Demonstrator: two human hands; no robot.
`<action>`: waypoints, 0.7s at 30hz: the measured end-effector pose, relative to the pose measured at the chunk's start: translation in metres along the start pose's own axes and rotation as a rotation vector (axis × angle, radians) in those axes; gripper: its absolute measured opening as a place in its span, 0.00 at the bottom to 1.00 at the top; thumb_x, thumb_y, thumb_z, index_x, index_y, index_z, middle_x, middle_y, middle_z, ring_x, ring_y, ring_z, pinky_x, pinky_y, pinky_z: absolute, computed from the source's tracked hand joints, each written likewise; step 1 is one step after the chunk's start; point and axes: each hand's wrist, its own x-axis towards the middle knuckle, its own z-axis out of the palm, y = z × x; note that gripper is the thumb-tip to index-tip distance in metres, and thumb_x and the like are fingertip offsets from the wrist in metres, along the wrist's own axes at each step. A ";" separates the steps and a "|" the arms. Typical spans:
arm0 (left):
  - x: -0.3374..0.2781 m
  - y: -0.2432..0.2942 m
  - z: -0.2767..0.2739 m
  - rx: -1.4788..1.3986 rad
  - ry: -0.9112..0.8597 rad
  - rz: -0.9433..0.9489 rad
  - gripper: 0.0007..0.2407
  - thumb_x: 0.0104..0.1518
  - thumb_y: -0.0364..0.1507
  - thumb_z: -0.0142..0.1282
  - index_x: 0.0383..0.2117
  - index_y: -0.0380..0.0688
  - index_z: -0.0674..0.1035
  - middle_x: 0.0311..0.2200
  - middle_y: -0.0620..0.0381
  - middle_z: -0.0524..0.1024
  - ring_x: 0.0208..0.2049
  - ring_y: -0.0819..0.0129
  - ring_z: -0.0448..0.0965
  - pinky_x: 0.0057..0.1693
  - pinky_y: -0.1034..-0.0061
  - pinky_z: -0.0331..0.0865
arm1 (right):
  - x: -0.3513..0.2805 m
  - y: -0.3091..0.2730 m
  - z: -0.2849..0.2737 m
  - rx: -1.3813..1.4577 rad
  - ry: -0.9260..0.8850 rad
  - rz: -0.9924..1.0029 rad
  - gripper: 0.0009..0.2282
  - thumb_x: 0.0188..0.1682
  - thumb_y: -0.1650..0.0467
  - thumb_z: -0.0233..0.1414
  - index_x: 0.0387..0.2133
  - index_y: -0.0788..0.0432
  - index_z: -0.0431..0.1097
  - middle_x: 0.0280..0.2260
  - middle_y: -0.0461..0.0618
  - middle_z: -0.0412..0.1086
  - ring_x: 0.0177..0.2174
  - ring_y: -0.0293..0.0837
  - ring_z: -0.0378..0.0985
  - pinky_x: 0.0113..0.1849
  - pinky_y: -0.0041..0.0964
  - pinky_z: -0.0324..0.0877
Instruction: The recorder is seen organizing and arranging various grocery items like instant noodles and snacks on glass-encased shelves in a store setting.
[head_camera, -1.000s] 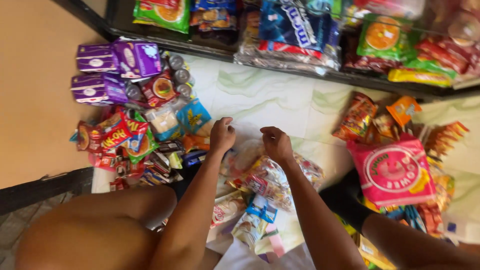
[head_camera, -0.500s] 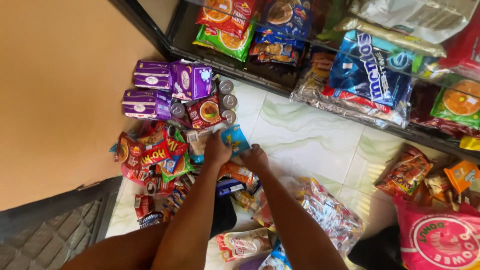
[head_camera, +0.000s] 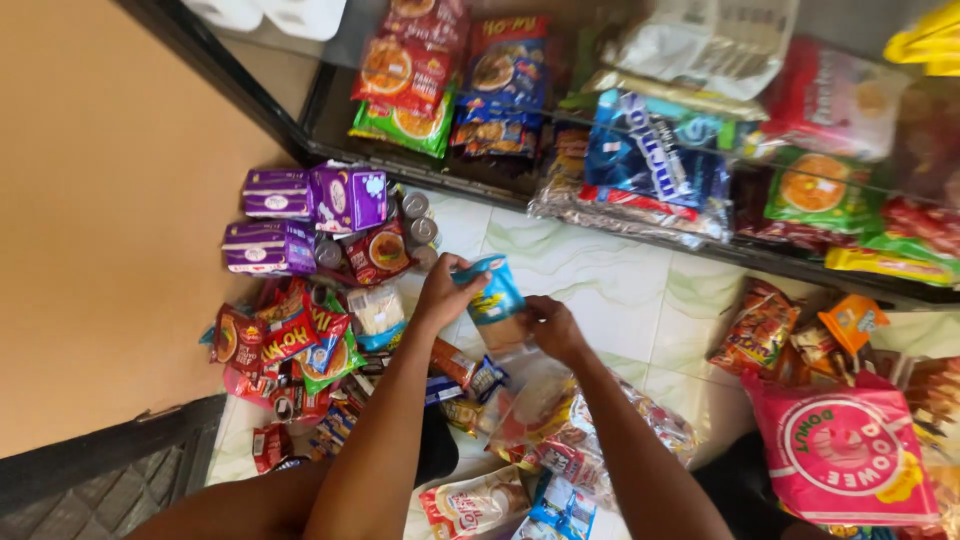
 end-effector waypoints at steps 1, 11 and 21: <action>0.007 0.024 -0.007 -0.001 0.004 0.021 0.23 0.49 0.43 0.71 0.40 0.38 0.75 0.41 0.39 0.73 0.45 0.50 0.76 0.50 0.60 0.72 | -0.008 -0.020 -0.022 0.000 0.013 -0.016 0.13 0.46 0.74 0.52 0.44 0.62 0.76 0.29 0.50 0.77 0.28 0.39 0.74 0.31 0.36 0.72; 0.046 0.302 -0.062 -0.754 -0.461 -0.200 0.23 0.59 0.32 0.57 0.62 0.56 0.66 0.45 0.57 0.79 0.40 0.68 0.80 0.42 0.65 0.78 | -0.134 -0.264 -0.204 -0.168 0.007 -0.146 0.28 0.52 0.58 0.53 0.62 0.58 0.58 0.52 0.54 0.69 0.52 0.45 0.71 0.51 0.41 0.67; 0.017 0.430 -0.112 -1.234 -0.696 -0.190 0.23 0.60 0.34 0.51 0.64 0.52 0.65 0.51 0.57 0.77 0.46 0.65 0.82 0.51 0.60 0.80 | -0.248 -0.376 -0.262 -0.240 0.217 -0.526 0.29 0.47 0.63 0.60 0.60 0.62 0.59 0.56 0.56 0.66 0.57 0.52 0.68 0.57 0.43 0.62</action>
